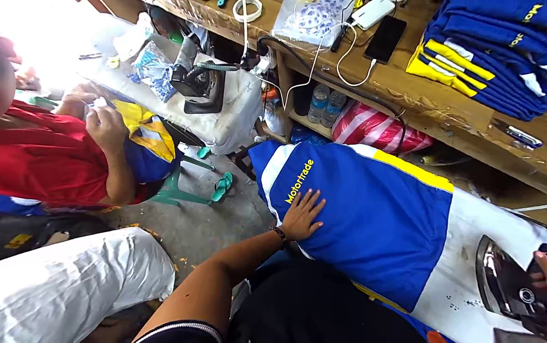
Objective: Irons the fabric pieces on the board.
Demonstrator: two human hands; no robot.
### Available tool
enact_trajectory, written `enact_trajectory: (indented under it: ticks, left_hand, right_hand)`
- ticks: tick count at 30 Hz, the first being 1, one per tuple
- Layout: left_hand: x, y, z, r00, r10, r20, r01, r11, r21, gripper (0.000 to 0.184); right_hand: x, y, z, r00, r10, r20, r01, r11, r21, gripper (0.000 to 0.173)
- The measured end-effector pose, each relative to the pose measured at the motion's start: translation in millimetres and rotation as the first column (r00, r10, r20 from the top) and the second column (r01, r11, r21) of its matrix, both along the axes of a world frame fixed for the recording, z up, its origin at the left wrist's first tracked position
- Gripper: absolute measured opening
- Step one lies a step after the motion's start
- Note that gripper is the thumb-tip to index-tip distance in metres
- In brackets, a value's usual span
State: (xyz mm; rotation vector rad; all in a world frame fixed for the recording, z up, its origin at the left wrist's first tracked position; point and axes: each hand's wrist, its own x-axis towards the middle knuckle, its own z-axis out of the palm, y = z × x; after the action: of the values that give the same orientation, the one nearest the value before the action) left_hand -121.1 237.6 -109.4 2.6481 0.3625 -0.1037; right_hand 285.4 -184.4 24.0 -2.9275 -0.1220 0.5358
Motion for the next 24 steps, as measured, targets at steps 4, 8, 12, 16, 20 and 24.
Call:
enact_trajectory:
  ticks: [4, 8, 12, 16, 20, 24]
  left_hand:
    - [-9, 1, 14, 0.974, -0.210, 0.085, 0.221, 0.963, -0.155, 0.058]
    - [-15, 73, 37, 0.946, 0.271, 0.177, -0.249, 0.958, -0.140, 0.047]
    - [-19, 172, 56, 0.725, 0.682, 0.096, -0.660, 0.728, -0.184, 0.053]
    - [-14, 233, 59, 0.597, 0.788, -0.151, -0.785, 0.536, -0.310, 0.062]
    - [-9, 261, 50, 0.627, 0.718, -0.300, -0.766, 0.499, -0.405, 0.059]
    - [-9, 270, 46, 0.672, 0.653, -0.349, -0.736, 0.537, -0.413, 0.057]
  right_hand:
    - [11, -14, -3, 0.966, -0.132, -0.221, 0.181, 0.959, 0.220, 0.055]
    - [-9, 12, 5, 0.977, -0.031, -0.210, 0.067, 0.983, 0.170, 0.060]
    - [-54, 73, 32, 0.950, 0.253, -0.185, -0.201, 0.944, 0.262, 0.053]
    - [-114, 181, 60, 0.864, 0.467, -0.189, -0.382, 0.852, 0.359, 0.047]
    - [-183, 301, 64, 0.742, 0.640, -0.199, -0.531, 0.742, 0.410, 0.045]
    - [-246, 403, 48, 0.575, 0.797, -0.183, -0.728, 0.601, 0.330, 0.045]
